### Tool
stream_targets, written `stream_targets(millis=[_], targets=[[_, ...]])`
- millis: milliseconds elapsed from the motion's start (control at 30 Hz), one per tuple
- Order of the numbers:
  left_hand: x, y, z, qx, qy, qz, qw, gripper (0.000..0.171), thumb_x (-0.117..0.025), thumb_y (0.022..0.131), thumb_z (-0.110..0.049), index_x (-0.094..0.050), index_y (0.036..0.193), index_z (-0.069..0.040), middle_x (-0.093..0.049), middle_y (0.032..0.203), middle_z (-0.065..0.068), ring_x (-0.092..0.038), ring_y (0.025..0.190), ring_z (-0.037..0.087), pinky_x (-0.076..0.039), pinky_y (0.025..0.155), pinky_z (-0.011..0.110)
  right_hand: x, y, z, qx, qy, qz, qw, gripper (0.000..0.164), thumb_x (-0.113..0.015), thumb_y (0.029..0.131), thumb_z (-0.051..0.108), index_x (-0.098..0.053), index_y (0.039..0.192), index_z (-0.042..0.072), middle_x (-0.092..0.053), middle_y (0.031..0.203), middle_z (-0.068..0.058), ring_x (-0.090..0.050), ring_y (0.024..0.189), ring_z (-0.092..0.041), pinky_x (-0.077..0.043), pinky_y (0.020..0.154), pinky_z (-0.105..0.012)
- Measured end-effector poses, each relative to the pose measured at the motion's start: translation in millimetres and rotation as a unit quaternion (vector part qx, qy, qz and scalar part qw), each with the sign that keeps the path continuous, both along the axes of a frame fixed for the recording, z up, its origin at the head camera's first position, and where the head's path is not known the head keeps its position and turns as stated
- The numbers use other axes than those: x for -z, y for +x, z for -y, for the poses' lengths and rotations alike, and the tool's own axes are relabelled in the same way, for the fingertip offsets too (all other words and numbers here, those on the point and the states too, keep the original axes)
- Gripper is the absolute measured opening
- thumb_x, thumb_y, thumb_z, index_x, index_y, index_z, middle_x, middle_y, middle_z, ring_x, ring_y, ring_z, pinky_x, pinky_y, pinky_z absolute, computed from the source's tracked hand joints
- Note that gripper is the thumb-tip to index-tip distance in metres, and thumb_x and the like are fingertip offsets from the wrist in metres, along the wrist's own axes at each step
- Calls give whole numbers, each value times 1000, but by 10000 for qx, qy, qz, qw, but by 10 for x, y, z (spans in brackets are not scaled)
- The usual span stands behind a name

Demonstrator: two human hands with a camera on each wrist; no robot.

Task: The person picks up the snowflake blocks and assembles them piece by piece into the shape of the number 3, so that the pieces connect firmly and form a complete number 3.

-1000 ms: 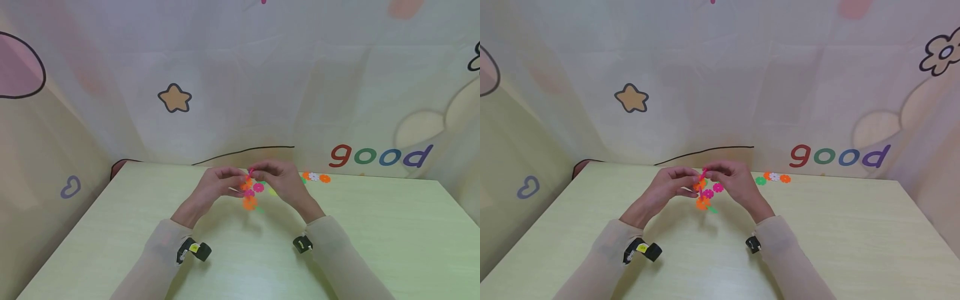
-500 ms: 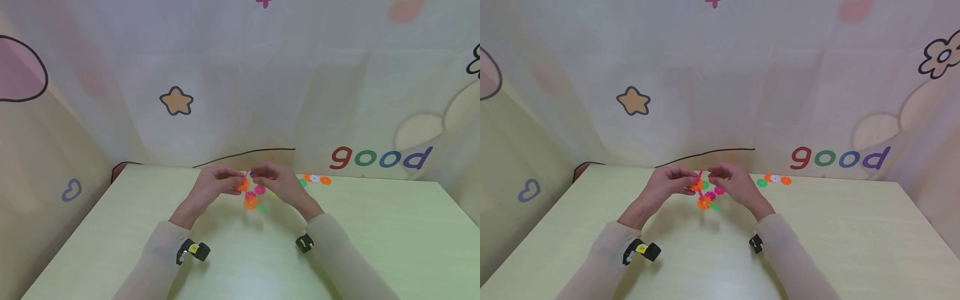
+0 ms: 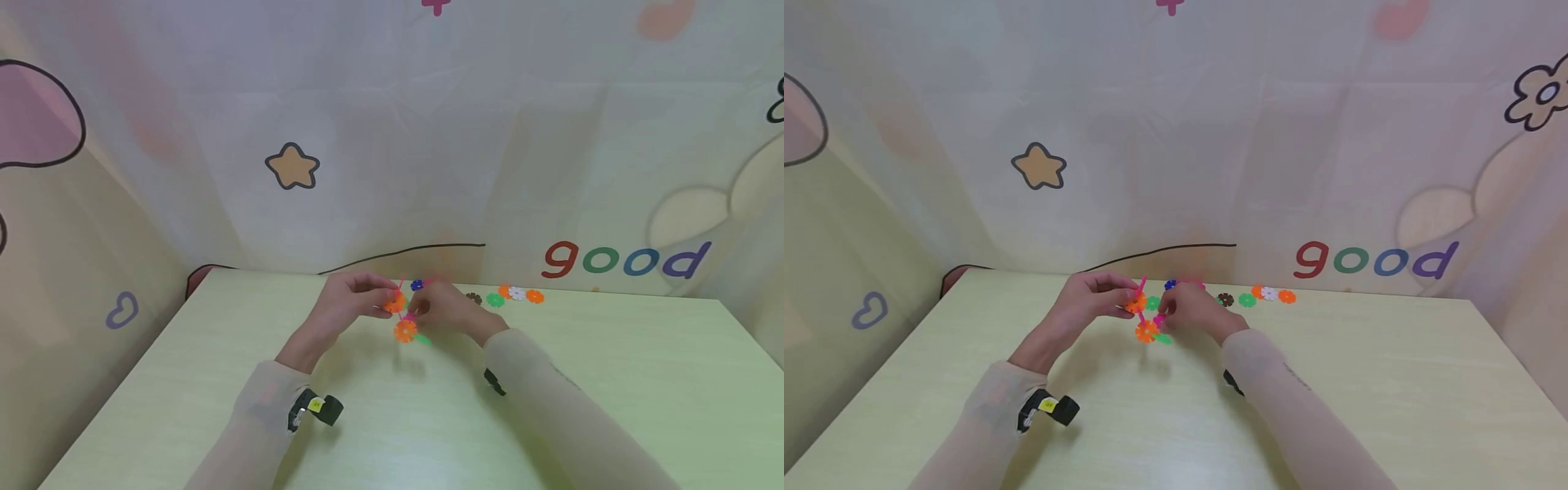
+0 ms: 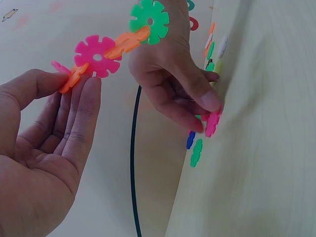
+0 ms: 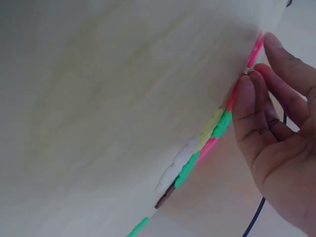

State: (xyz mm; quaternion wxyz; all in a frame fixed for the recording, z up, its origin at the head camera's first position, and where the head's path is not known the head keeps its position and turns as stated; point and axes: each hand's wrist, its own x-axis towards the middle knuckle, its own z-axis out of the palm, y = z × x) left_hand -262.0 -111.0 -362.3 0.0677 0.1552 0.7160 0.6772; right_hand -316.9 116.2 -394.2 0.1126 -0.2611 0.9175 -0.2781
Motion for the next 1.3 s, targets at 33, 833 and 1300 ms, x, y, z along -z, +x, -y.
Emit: stream_targets(millis=[33, 833, 1300], targets=[[1, -3, -2, 6, -8, -13, 10000, 18, -71, 100, -1, -75, 115, 7, -76, 107, 14, -77, 85, 23, -64, 85, 39, 8, 5, 13, 29, 90, 18, 10000, 8, -78, 95, 5, -78, 102, 8, -67, 91, 1, -59, 90, -20, -55, 80, -31], [31, -17, -24, 181, 19, -72, 9998, 20, -72, 100, -5, -75, 116, 6, -77, 108, 15, -78, 88, 25, -64, 85, 37, -43, 302, -203, 567, -1681, 545, 9826, 13, -66, 93, -3, -71, 97, 7, -73, 97, -2, -69, 94, -23, -60, 81, -36], [46, -13, -36, 209, 35, -99, 9997, 20, -72, 100, -3, -75, 117, 6, -77, 109, 16, -78, 90, 25, -64, 84, 38, -259, 387, -340, 1673, -3184, 694, 9305, 26, -71, 103, 20, -67, 123, 2, -76, 115, -13, -75, 105, -36, -57, 102, -49]])
